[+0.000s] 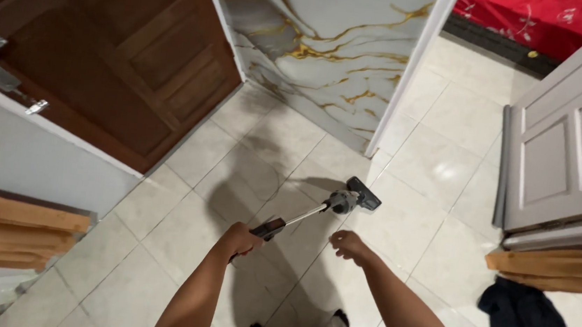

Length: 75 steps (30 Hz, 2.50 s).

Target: The person is vacuuming the floor in a hallway or entryway.

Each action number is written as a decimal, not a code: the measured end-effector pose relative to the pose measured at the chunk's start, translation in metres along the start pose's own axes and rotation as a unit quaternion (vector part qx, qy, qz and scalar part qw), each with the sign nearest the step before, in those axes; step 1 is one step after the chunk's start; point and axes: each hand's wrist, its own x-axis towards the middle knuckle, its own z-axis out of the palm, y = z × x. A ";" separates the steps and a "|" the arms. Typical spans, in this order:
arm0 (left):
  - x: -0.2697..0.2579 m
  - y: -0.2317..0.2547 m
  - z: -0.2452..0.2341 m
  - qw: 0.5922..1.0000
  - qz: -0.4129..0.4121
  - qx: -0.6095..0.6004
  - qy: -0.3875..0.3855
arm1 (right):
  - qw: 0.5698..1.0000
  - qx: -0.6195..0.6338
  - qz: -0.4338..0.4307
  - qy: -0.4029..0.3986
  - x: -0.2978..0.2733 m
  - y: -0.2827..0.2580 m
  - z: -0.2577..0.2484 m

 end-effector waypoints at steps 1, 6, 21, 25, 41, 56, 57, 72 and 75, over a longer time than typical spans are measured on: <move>-0.006 -0.014 -0.002 1.000 -0.002 0.001 0.000 | 1.000 0.002 0.001 -0.002 -0.005 -0.003 0.014; 0.011 -0.113 -0.020 1.000 -0.013 0.013 -0.006 | 1.000 0.001 -0.005 0.016 -0.007 -0.008 0.103; -0.035 -0.186 -0.034 0.997 0.059 -0.054 0.003 | 0.999 -0.007 0.049 0.000 -0.024 -0.021 0.238; 0.018 -0.139 -0.011 0.998 0.050 -0.027 0.001 | 0.999 0.006 0.053 0.010 -0.013 -0.013 0.194; 0.096 0.021 0.002 0.992 0.075 -0.102 0.006 | 0.991 0.014 0.095 0.091 0.053 -0.041 0.025; -0.048 -0.166 -0.081 0.919 0.066 -0.339 -0.189 | 0.930 0.348 0.042 -0.114 -0.023 -0.128 0.299; -0.062 -0.171 -0.084 0.929 0.050 -0.324 -0.170 | 0.917 0.381 0.031 -0.117 -0.030 -0.129 0.312; 0.072 -0.131 0.025 0.924 0.080 -0.373 0.023 | 0.885 0.459 -0.044 0.064 0.071 -0.123 0.231; 0.055 -0.078 0.006 0.947 0.077 -0.307 0.059 | 0.879 0.471 -0.068 0.012 0.143 -0.092 0.195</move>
